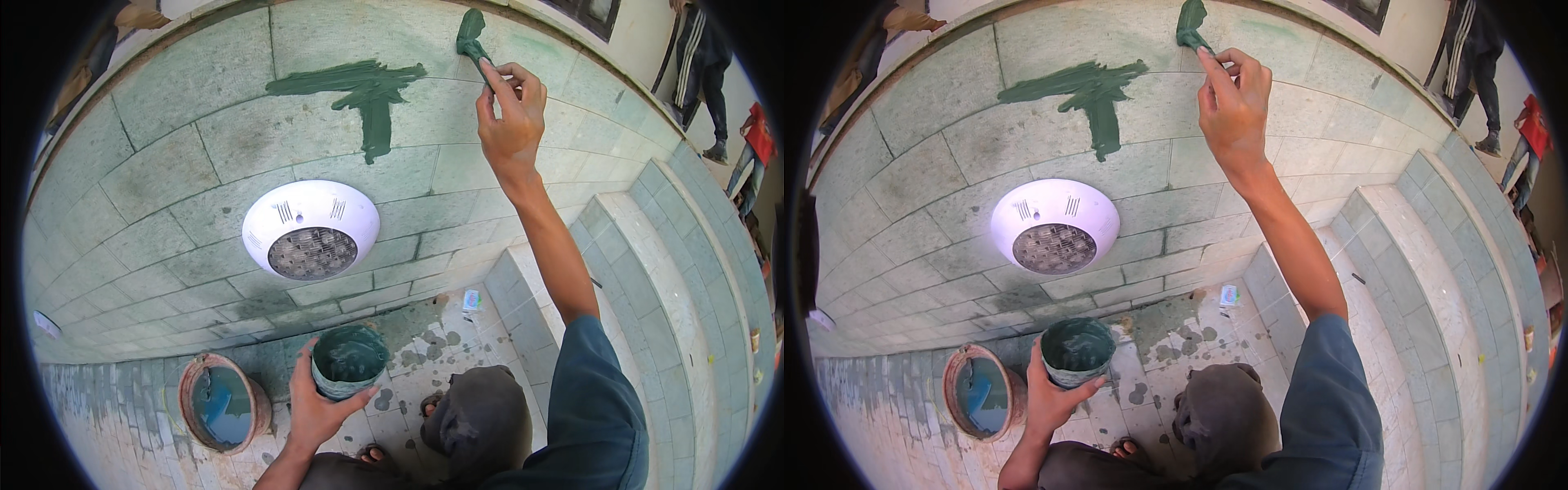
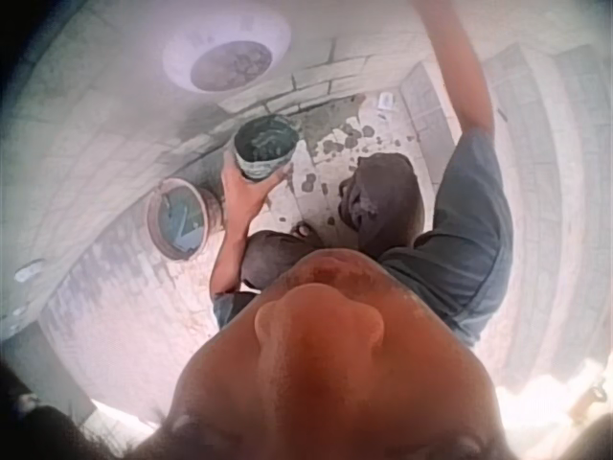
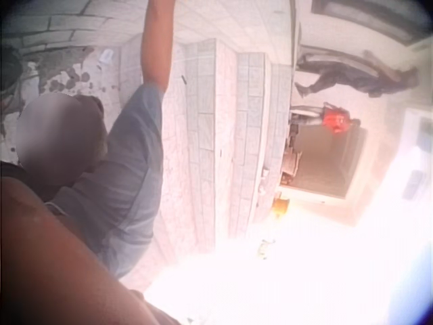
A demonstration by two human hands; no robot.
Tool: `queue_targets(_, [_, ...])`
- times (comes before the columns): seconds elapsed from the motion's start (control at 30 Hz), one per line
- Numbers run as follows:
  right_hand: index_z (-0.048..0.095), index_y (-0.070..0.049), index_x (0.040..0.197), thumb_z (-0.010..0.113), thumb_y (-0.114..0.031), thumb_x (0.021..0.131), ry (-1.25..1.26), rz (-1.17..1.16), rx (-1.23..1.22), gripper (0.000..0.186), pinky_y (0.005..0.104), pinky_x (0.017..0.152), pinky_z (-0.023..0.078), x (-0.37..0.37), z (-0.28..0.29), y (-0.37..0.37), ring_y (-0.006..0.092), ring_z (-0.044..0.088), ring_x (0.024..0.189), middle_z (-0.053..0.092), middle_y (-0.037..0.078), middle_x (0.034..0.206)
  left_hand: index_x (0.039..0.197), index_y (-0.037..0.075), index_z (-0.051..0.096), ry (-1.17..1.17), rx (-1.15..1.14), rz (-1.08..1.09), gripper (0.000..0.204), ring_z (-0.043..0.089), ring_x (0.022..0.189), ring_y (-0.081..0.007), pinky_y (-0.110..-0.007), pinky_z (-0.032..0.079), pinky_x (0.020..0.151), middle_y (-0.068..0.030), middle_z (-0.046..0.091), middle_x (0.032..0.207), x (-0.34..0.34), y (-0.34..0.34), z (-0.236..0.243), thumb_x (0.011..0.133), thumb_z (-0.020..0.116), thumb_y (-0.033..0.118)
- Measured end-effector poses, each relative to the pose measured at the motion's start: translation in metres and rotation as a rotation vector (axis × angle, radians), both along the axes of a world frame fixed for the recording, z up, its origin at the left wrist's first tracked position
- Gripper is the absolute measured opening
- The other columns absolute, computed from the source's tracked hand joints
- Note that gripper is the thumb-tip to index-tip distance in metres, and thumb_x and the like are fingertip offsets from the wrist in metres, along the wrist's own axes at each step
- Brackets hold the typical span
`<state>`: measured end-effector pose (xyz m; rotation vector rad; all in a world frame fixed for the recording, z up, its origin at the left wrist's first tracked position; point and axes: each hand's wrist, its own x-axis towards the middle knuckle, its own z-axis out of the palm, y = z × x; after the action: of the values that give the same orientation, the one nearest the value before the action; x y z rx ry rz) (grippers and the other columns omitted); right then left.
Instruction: The person applies grout to the joints of a tiled wall by hand using a small scraping tool, dipping it into a container of green material and spreading it along the grout lines.
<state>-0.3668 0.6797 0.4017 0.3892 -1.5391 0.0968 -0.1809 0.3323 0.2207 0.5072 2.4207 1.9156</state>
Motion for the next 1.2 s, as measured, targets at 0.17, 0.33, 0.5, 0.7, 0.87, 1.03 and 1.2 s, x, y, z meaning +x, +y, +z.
queue_targets(0.17, [0.072, -0.009, 0.123, 0.071, 0.004, 0.081, 0.101, 0.046, -0.056, 0.044, 0.0315, 0.074, 0.051, 0.001, 0.022, 0.008, 0.0208, 0.055, 0.090, 0.062, 0.007, 0.111, 0.134, -0.007, 0.043, 0.036, -0.024, 0.001, 0.091, 0.067, 0.108, -0.0296, -0.039, 0.052, 0.093, -0.0216, 0.063, 0.118, 0.001, 0.000, 0.002, 0.066, 0.094, 0.027])
queue_targets(0.33, [0.072, -0.009, 0.123, 0.071, 0.005, 0.082, 0.090, 0.002, 0.017, 0.044, 0.0319, 0.075, 0.051, -0.017, 0.028, 0.003, 0.0221, 0.055, 0.092, 0.061, 0.008, 0.113, 0.132, -0.005, 0.045, 0.064, -0.079, 0.018, 0.088, 0.065, 0.108, -0.0306, -0.041, 0.050, 0.095, -0.0201, 0.064, 0.116, 0.002, 0.000, 0.006, 0.067, 0.094, 0.028])
queue_targets(0.5, [0.070, -0.006, 0.124, 0.071, 0.010, 0.078, -0.011, 0.010, 0.060, 0.048, 0.0334, 0.077, 0.050, -0.012, -0.001, -0.004, 0.0251, 0.054, 0.094, 0.060, 0.010, 0.115, 0.135, -0.006, 0.044, 0.048, 0.017, -0.003, 0.091, 0.066, 0.109, -0.0296, -0.040, 0.051, 0.096, -0.0206, 0.064, 0.118, 0.004, 0.000, 0.007, 0.067, 0.094, 0.027])
queue_targets(0.7, [0.069, -0.005, 0.125, 0.069, 0.011, 0.078, -0.103, 0.072, 0.011, 0.049, 0.0339, 0.076, 0.050, 0.010, -0.014, -0.003, 0.0240, 0.053, 0.093, 0.058, 0.010, 0.113, 0.136, -0.009, 0.042, 0.040, 0.035, -0.022, 0.094, 0.067, 0.109, -0.0268, -0.038, 0.052, 0.096, -0.0208, 0.065, 0.118, 0.007, -0.001, 0.008, 0.066, 0.095, 0.025])
queue_targets(0.87, [0.069, -0.006, 0.125, 0.068, 0.009, 0.080, 0.041, 0.051, 0.008, 0.047, 0.0344, 0.077, 0.049, -0.001, 0.021, 0.004, 0.0238, 0.052, 0.093, 0.058, 0.009, 0.112, 0.136, -0.011, 0.041, 0.028, 0.034, -0.016, 0.095, 0.067, 0.109, -0.0256, -0.037, 0.052, 0.096, -0.0209, 0.066, 0.119, 0.008, 0.001, 0.007, 0.067, 0.095, 0.025])
queue_targets(1.03, [0.071, -0.006, 0.121, 0.068, 0.012, 0.076, 0.039, 0.018, 0.073, 0.048, 0.0343, 0.079, 0.048, -0.016, 0.015, 0.003, 0.0245, 0.051, 0.092, 0.059, 0.007, 0.114, 0.136, -0.011, 0.040, 0.047, 0.040, -0.005, 0.096, 0.067, 0.109, -0.0255, -0.036, 0.052, 0.096, -0.0205, 0.066, 0.118, 0.009, 0.000, 0.007, 0.066, 0.095, 0.024])
queue_targets(1.2, [0.071, -0.005, 0.120, 0.067, 0.014, 0.075, -0.092, 0.055, 0.092, 0.049, 0.0342, 0.078, 0.049, -0.008, -0.017, 0.002, 0.0245, 0.052, 0.091, 0.059, 0.008, 0.114, 0.136, -0.010, 0.041, 0.031, 0.054, 0.000, 0.096, 0.067, 0.108, -0.0264, -0.037, 0.052, 0.095, -0.0204, 0.066, 0.118, 0.009, -0.001, 0.005, 0.066, 0.096, 0.025])
